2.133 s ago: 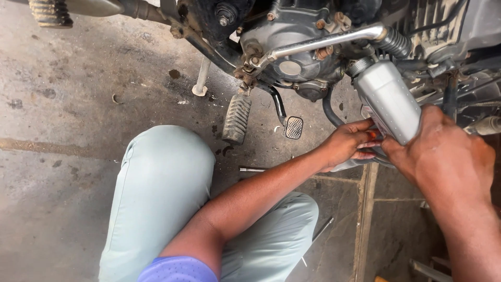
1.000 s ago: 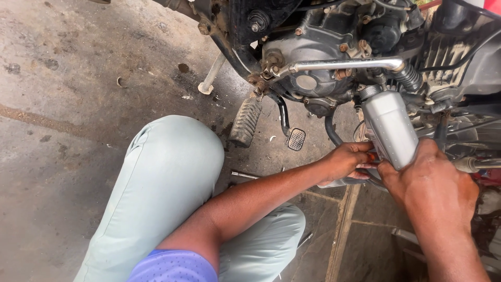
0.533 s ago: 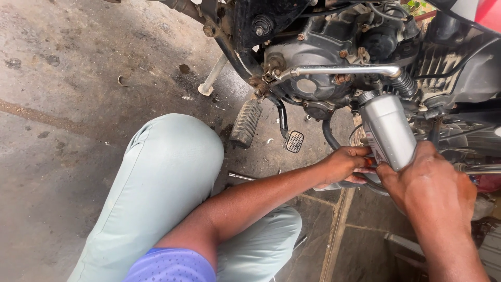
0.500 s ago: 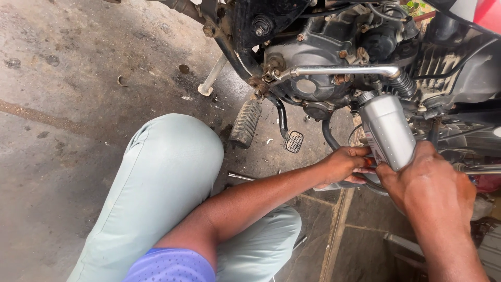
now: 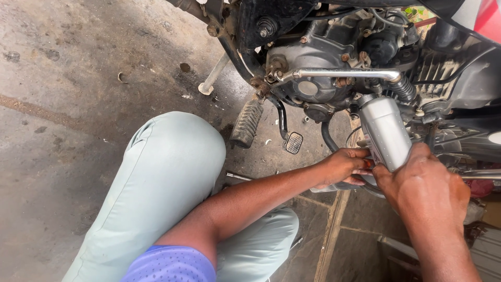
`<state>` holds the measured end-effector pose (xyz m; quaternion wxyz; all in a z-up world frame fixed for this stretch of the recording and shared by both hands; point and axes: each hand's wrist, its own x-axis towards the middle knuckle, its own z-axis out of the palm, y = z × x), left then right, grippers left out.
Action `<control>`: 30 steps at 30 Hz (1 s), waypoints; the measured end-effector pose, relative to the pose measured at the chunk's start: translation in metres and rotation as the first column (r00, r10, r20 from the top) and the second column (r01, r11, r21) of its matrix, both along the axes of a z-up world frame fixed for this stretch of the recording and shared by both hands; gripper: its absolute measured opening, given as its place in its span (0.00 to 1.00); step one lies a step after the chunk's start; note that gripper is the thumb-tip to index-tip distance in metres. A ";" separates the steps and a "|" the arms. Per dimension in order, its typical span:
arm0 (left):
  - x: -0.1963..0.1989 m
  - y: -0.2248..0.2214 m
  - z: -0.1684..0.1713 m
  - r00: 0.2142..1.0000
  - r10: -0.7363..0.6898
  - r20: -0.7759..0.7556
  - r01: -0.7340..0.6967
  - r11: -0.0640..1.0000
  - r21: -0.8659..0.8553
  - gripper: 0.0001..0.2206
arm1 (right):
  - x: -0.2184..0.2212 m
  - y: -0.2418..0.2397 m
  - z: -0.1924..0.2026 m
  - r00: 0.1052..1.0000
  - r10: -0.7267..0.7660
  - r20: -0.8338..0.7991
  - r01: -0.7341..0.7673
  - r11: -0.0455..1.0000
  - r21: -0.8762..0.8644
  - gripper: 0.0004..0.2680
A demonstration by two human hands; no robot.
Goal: The person crouches beside a motorcycle and uses pliers to loosen the engine drain plug, letting oil drain onto the ground. They then open a bottle of engine oil and pour the oil into the engine's fill opening, holding the bottle with both hands.
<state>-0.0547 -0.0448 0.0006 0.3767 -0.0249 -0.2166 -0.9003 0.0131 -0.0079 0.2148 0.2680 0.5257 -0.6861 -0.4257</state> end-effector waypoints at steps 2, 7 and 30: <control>-0.002 0.000 0.000 1.000 -0.006 -0.008 0.006 1.000 0.010 0.21 | 0.001 0.000 0.000 1.000 0.013 -0.005 -0.013 1.000 0.002 0.28; -0.012 -0.002 -0.005 1.000 0.002 -0.014 -0.002 1.000 0.000 0.21 | 0.005 0.000 -0.002 1.000 0.002 0.001 -0.002 1.000 -0.014 0.29; -0.012 -0.001 -0.005 1.000 0.006 -0.018 -0.006 1.000 0.003 0.21 | 0.013 0.007 -0.004 0.998 0.064 0.009 -0.064 0.998 -0.030 0.28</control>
